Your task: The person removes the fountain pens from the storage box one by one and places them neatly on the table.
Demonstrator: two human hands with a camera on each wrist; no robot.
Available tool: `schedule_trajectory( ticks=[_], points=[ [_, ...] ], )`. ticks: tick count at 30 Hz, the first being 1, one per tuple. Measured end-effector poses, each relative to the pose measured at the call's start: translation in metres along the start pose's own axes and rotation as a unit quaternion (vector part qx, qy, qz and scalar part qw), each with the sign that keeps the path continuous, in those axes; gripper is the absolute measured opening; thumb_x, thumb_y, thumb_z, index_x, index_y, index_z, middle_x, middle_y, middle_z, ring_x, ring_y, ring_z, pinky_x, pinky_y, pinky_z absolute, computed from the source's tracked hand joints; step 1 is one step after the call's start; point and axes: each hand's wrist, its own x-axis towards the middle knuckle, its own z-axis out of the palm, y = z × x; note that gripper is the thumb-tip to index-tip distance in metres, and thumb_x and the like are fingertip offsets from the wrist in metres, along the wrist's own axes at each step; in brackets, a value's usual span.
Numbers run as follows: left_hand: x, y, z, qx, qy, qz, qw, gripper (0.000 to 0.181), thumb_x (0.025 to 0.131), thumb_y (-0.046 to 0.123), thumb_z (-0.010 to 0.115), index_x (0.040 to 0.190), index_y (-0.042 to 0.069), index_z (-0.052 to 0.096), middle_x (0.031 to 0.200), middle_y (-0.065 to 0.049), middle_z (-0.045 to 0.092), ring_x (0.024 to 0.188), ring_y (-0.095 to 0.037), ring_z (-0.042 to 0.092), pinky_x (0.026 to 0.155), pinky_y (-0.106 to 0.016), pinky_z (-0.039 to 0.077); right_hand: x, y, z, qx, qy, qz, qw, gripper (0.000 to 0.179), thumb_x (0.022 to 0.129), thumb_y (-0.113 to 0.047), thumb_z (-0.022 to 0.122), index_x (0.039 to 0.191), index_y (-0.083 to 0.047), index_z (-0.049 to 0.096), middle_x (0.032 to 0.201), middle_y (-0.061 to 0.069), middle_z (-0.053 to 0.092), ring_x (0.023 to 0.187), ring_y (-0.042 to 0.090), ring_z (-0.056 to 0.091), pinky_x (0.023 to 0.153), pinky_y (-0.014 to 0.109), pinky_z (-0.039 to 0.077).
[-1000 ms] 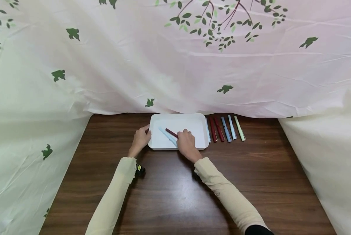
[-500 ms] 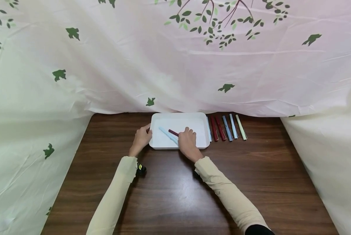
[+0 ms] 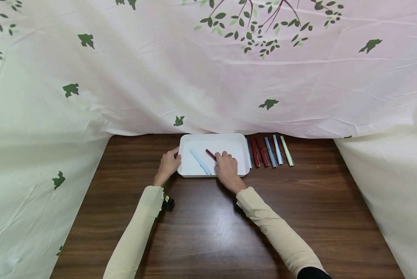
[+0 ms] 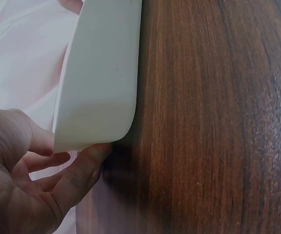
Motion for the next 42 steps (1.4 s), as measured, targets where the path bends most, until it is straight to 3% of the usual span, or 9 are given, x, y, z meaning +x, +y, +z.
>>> schedule_trajectory(
  ticks=[8, 16, 29, 37, 42],
  points=[
    [0.0, -0.001, 0.0, -0.003, 0.001, 0.009, 1.0, 0.046, 0.109, 0.014, 0.048, 0.154, 0.006, 0.052, 0.144, -0.02, 0.062, 0.093, -0.029, 0.061, 0.078, -0.039, 0.049, 0.003, 0.008, -0.008, 0.043, 0.023, 0.003, 0.9988, 0.029, 0.089, 0.001, 0.07, 0.118, -0.001, 0.071, 0.095, 0.02, 0.068, 0.083, 0.038, 0.069, 0.066, 0.05, 0.057],
    [0.0, 0.0, 0.001, -0.006, 0.001, 0.008, 0.9999, 0.046, 0.109, 0.014, 0.049, 0.154, 0.004, 0.051, 0.145, -0.021, 0.061, 0.092, -0.029, 0.061, 0.077, -0.038, 0.048, 0.003, 0.019, -0.021, 0.091, 0.033, 0.014, 0.9952, 0.03, 0.089, -0.002, 0.068, 0.119, -0.002, 0.069, 0.089, 0.017, 0.068, 0.076, 0.034, 0.068, 0.06, 0.05, 0.054],
    [0.001, 0.001, 0.001, 0.0, 0.006, -0.002, 1.0, 0.046, 0.109, 0.014, 0.05, 0.154, 0.005, 0.052, 0.139, -0.021, 0.066, 0.089, -0.027, 0.06, 0.074, -0.036, 0.048, -0.005, 0.04, -0.038, 0.043, 0.098, -0.019, 0.9941, 0.027, 0.091, -0.002, 0.071, 0.119, -0.002, 0.072, 0.097, 0.02, 0.07, 0.08, 0.037, 0.069, 0.063, 0.05, 0.057],
    [0.001, 0.0, 0.0, 0.005, 0.005, -0.001, 1.0, 0.046, 0.109, 0.013, 0.049, 0.154, 0.005, 0.052, 0.144, -0.021, 0.062, 0.097, -0.029, 0.061, 0.08, -0.04, 0.05, -0.009, 0.059, -0.045, 0.035, 0.11, -0.012, 0.9932, 0.028, 0.092, -0.003, 0.073, 0.12, -0.002, 0.072, 0.1, 0.022, 0.07, 0.081, 0.038, 0.069, 0.061, 0.052, 0.057],
    [0.001, 0.0, 0.0, 0.002, 0.003, 0.0, 1.0, 0.046, 0.109, 0.014, 0.049, 0.154, 0.005, 0.052, 0.139, -0.022, 0.065, 0.092, -0.029, 0.059, 0.077, -0.038, 0.047, -0.01, 0.075, -0.049, 0.035, 0.12, 0.001, 0.9922, 0.028, 0.092, -0.004, 0.073, 0.12, -0.001, 0.071, 0.101, 0.023, 0.07, 0.081, 0.039, 0.068, 0.059, 0.053, 0.056]
  ],
)
